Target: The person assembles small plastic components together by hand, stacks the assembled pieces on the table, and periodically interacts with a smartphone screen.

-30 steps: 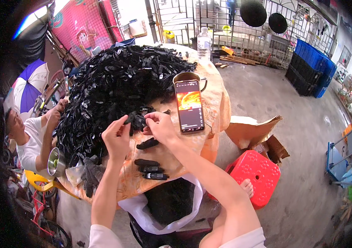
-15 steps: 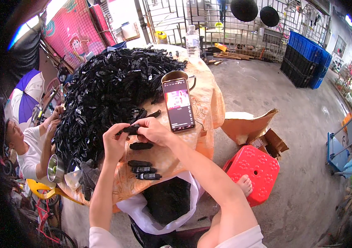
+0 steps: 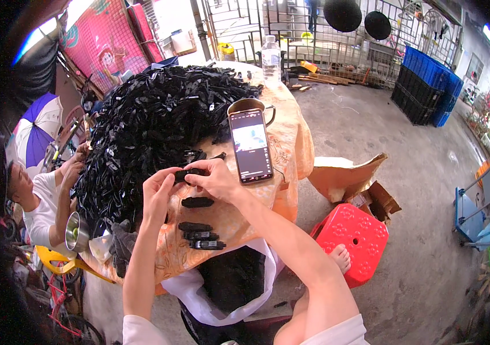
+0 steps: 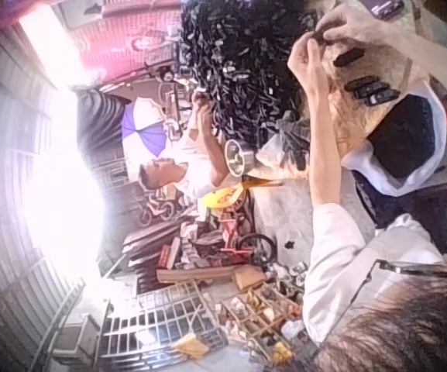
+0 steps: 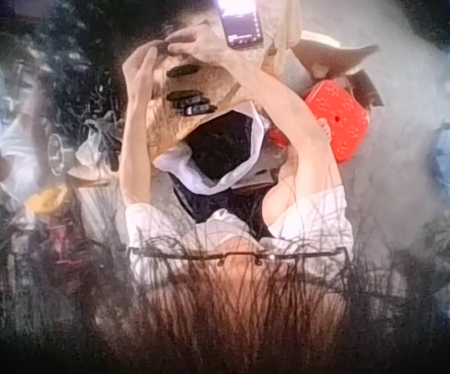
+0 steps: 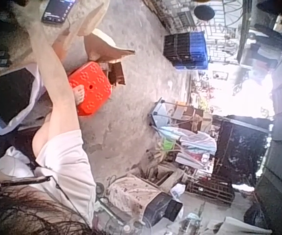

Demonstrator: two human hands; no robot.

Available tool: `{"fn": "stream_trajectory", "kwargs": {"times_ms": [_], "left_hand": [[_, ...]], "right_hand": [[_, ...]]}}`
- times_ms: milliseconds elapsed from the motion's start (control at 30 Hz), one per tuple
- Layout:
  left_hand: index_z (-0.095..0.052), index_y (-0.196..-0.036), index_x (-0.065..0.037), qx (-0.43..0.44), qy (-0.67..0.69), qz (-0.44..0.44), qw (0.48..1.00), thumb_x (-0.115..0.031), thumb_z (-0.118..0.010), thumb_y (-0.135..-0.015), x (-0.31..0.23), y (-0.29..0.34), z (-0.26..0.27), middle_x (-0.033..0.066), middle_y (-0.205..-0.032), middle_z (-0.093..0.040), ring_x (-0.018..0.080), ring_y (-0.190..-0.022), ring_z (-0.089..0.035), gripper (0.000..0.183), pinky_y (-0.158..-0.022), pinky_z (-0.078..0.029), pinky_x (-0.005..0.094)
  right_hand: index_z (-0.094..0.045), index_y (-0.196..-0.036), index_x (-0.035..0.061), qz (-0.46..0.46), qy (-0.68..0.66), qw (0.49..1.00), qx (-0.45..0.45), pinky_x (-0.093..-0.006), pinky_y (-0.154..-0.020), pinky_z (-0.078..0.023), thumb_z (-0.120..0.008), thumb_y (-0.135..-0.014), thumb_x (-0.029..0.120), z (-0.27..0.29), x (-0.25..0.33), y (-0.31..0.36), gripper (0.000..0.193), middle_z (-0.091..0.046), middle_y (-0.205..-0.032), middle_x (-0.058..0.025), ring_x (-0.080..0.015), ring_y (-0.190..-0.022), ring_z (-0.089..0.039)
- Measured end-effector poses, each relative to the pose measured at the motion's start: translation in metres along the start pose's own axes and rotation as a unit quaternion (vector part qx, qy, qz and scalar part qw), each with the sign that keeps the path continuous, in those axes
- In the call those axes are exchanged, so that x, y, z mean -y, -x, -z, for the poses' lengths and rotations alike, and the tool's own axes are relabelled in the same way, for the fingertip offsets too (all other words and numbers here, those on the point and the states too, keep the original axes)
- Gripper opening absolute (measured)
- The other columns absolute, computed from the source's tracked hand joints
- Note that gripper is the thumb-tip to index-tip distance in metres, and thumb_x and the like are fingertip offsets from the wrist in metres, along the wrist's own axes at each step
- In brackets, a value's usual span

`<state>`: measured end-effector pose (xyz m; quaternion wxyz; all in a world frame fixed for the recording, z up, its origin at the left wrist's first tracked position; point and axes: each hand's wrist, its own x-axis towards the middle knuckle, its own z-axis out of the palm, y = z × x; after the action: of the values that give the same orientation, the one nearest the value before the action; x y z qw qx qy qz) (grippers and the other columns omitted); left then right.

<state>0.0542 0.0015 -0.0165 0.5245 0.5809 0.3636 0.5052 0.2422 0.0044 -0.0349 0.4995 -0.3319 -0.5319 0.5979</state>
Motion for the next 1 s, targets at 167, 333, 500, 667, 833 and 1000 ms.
{"fn": "stream_trajectory", "kwargs": {"times_ms": [167, 333, 500, 667, 833, 1000], "left_hand": [[-0.066, -0.108, 0.004, 0.015, -0.055, 0.022, 0.998, -0.008, -0.06, -0.096, 0.001, 0.002, 0.002, 0.0062, -0.095, -0.068, 0.0129, -0.085, -0.067, 0.018, -0.078, -0.057, 0.0251], [-0.068, -0.102, 0.007, 0.003, -0.059, 0.038, 0.998, -0.007, -0.062, -0.094, 0.0, 0.001, 0.007, 0.0093, -0.091, -0.07, 0.0136, -0.082, -0.068, 0.017, -0.077, -0.057, 0.0252], [-0.07, -0.099, 0.008, -0.008, -0.067, 0.057, 0.996, -0.005, -0.066, -0.09, -0.007, 0.003, 0.004, 0.0113, -0.09, -0.072, 0.0149, -0.079, -0.069, 0.016, -0.076, -0.057, 0.0253], [-0.068, -0.104, 0.007, 0.013, -0.021, 0.038, 0.999, -0.002, -0.067, -0.089, -0.002, 0.003, 0.006, 0.0118, -0.095, -0.071, 0.0154, -0.084, -0.069, 0.018, -0.079, -0.056, 0.026], [-0.062, -0.11, 0.005, 0.002, -0.015, 0.014, 1.0, 0.004, -0.067, -0.087, -0.001, 0.0, 0.006, 0.0138, -0.101, -0.069, 0.017, -0.091, -0.067, 0.024, -0.082, -0.057, 0.0272], [-0.06, -0.11, 0.005, -0.006, -0.004, 0.004, 1.0, 0.008, -0.067, -0.084, 0.001, 0.0, 0.006, 0.0127, -0.101, -0.068, 0.017, -0.091, -0.066, 0.027, -0.083, -0.056, 0.0288]], "right_hand": [[-0.069, -0.112, 0.0013, 0.058, 0.032, 0.998, 0.017, -0.0204, -0.063, -0.052, -0.072, -0.087, 0.007, 0.0, -0.011, -0.004, 0.026, -0.069, -0.085, -0.0025, -0.0065, -0.075, -0.064], [-0.07, -0.107, 0.0011, 0.152, 0.116, 0.981, 0.0, -0.0221, -0.069, -0.053, -0.074, -0.085, 0.007, -0.003, -0.018, -0.005, 0.023, -0.069, -0.093, -0.0038, -0.0081, -0.081, -0.064], [-0.071, -0.102, 0.0016, 0.145, 0.202, 0.968, -0.016, -0.0235, -0.072, -0.053, -0.078, -0.083, 0.011, -0.002, -0.013, -0.002, 0.022, -0.068, -0.094, -0.0034, -0.0089, -0.081, -0.064], [-0.068, -0.109, 0.0005, 0.093, 0.125, 0.988, 0.013, -0.0238, -0.073, -0.055, -0.076, -0.086, 0.016, -0.004, -0.01, -0.002, 0.029, -0.068, -0.096, -0.004, -0.0083, -0.081, -0.064], [-0.064, -0.113, -0.0036, 0.076, 0.028, 0.997, 0.015, -0.0217, -0.063, -0.055, -0.076, -0.087, 0.026, -0.004, -0.017, -0.007, 0.041, -0.069, -0.093, -0.0074, -0.0082, -0.074, -0.065], [-0.062, -0.117, -0.0046, 0.031, -0.026, 0.998, 0.045, -0.0224, -0.067, -0.056, -0.073, -0.089, 0.017, 0.0, -0.015, -0.006, 0.037, -0.069, -0.094, -0.0075, -0.0089, -0.079, -0.066]]}}
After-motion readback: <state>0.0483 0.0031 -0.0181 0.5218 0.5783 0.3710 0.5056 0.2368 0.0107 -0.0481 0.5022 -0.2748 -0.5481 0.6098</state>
